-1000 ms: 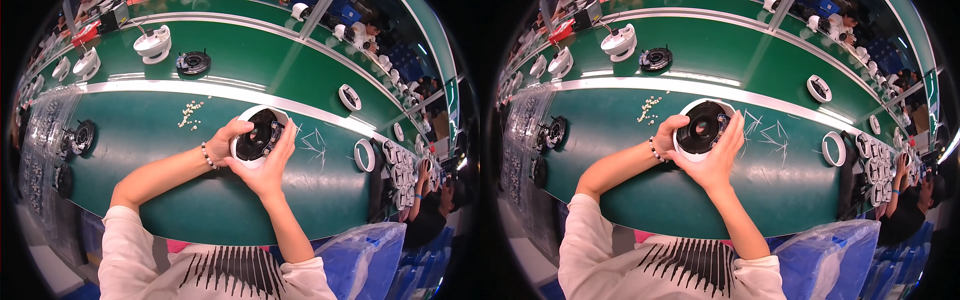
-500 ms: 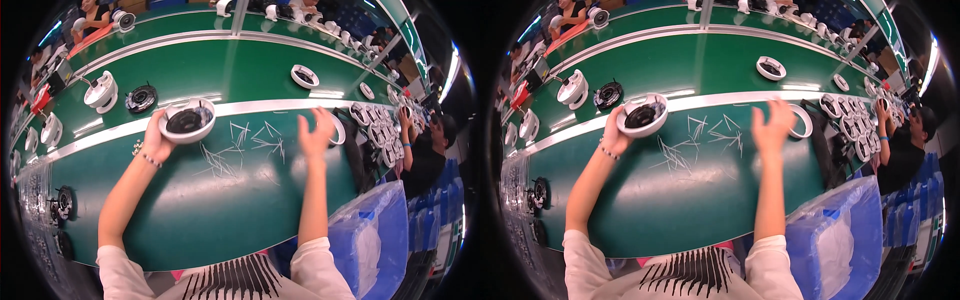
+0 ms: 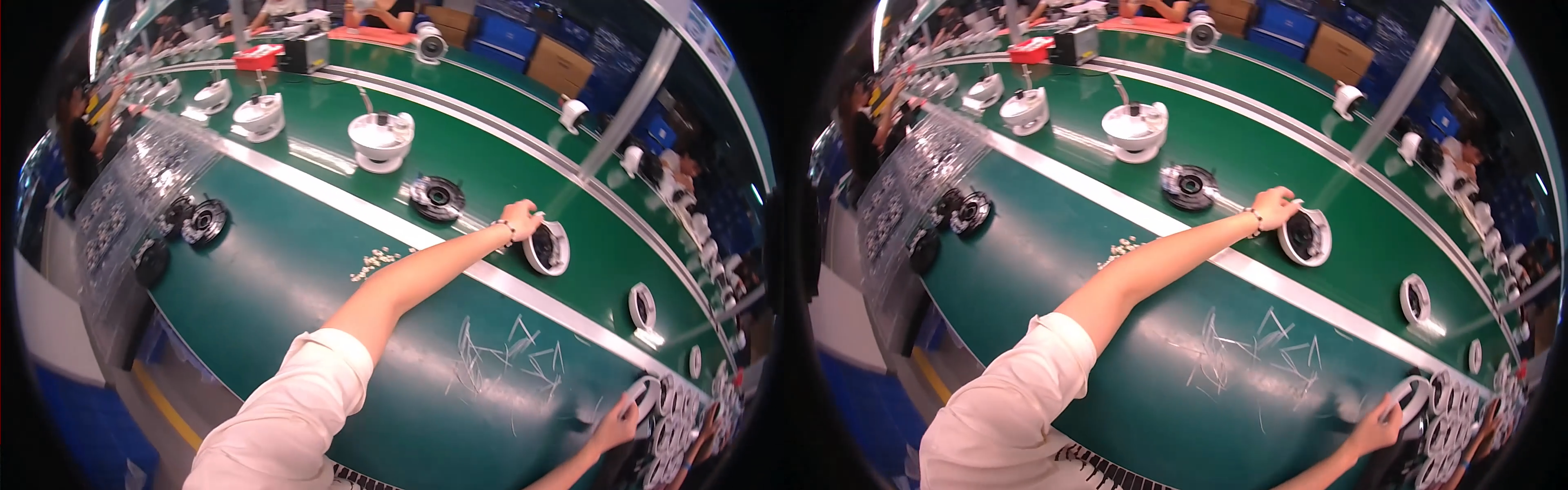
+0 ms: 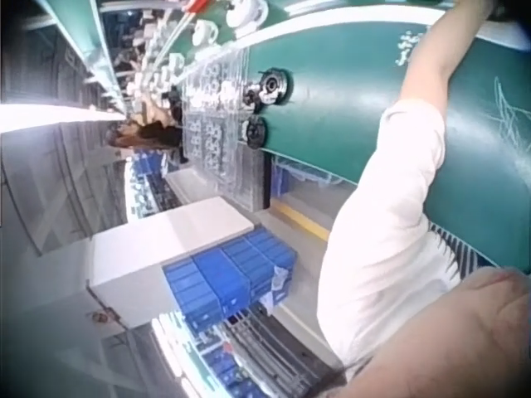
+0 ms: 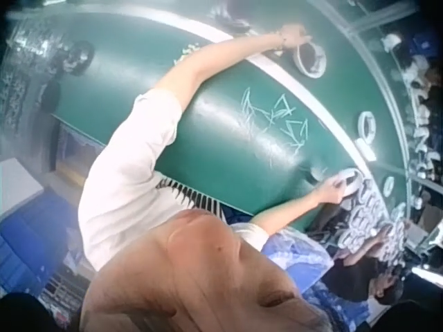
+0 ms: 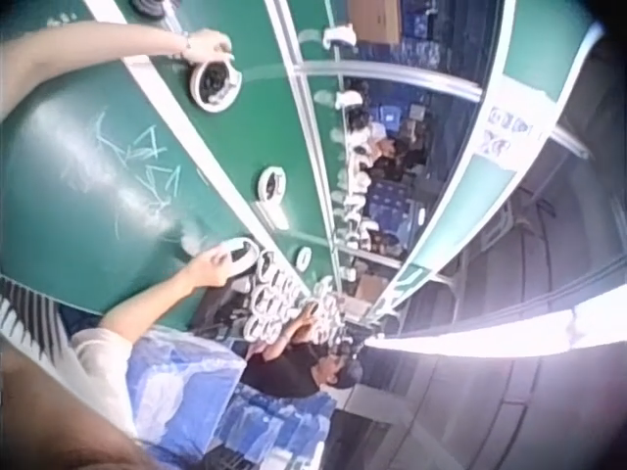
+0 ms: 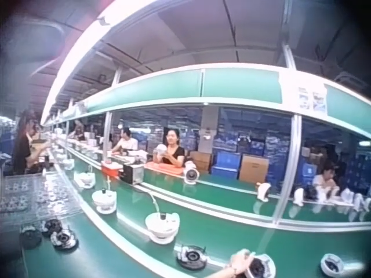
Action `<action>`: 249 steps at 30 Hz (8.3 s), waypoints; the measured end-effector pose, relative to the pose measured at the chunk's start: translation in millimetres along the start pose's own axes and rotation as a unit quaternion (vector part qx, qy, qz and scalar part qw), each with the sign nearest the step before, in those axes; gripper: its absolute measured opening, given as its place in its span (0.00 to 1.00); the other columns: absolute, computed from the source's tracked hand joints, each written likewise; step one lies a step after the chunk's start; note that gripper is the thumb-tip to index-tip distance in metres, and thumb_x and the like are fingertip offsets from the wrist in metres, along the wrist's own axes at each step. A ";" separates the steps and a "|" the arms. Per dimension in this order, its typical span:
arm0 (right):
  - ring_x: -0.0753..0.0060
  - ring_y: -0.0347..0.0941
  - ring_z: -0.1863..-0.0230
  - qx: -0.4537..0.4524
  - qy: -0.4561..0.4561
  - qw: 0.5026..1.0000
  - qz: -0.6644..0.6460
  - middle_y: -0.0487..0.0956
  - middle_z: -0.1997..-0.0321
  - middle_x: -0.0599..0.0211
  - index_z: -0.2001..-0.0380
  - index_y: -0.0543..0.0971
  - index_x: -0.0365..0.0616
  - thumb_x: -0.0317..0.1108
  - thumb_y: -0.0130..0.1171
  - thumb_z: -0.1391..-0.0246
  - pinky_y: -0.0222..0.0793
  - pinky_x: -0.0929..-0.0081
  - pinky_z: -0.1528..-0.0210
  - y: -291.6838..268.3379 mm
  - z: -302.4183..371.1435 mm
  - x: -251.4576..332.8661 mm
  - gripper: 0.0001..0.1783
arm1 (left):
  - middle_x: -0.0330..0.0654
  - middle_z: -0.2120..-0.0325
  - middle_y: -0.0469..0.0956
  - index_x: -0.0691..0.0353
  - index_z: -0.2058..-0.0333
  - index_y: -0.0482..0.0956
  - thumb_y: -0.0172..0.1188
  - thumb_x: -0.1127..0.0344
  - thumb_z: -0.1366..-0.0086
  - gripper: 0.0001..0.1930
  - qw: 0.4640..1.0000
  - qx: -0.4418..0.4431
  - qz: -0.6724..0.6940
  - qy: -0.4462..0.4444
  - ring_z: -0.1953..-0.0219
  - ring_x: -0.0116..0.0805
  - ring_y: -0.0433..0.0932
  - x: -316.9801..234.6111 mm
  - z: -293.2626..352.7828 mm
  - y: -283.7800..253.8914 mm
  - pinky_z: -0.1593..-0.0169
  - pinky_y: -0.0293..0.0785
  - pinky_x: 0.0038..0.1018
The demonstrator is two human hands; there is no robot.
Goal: Manually assembling light fixture housings and components on a factory assembly line.
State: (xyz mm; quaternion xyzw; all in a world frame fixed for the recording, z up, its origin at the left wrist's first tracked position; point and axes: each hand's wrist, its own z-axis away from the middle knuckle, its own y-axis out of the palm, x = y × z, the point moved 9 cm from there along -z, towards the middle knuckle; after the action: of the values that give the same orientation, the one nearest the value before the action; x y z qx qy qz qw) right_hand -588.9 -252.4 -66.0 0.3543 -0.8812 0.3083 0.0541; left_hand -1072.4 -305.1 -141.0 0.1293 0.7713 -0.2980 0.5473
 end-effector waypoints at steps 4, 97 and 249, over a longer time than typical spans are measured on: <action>0.67 0.69 0.78 0.040 -0.008 0.999 -0.019 0.75 0.76 0.62 0.70 0.74 0.37 0.39 0.64 0.61 0.64 0.74 0.75 -31.8 -0.2 61.0 0.18 | 0.48 0.69 0.73 0.65 0.65 0.72 0.53 0.66 0.53 0.15 0.904 0.010 -0.317 0.288 0.61 0.43 0.72 -48.1 -6.0 -47.0 0.52 0.66 0.30; 0.61 0.45 0.38 0.421 -0.074 0.723 -0.543 0.49 0.39 0.59 0.41 0.45 0.40 0.40 0.70 0.80 0.43 0.64 0.39 -47.9 200.8 473.0 0.61 | 0.43 0.53 0.68 0.55 0.49 0.63 0.40 0.39 0.43 0.30 0.625 0.264 0.700 -0.222 0.52 0.34 0.67 -4.3 342.9 -255.7 0.51 0.65 0.32; 0.76 0.66 0.63 0.513 0.057 0.554 -0.653 0.70 0.64 0.66 0.58 0.69 0.29 0.22 0.64 0.64 0.64 0.80 0.59 25.8 244.4 537.3 0.25 | 0.48 0.69 0.75 0.69 0.61 0.70 0.62 0.67 0.52 0.20 0.967 0.043 0.105 0.226 0.68 0.38 0.76 10.5 311.1 -427.5 0.65 0.71 0.25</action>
State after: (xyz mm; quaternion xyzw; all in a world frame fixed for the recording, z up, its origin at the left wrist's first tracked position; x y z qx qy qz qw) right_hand -975.1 -697.7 -106.9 0.7816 -0.0959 0.6083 0.0998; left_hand -1062.2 -830.8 -84.1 0.2971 0.8435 -0.2348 0.3808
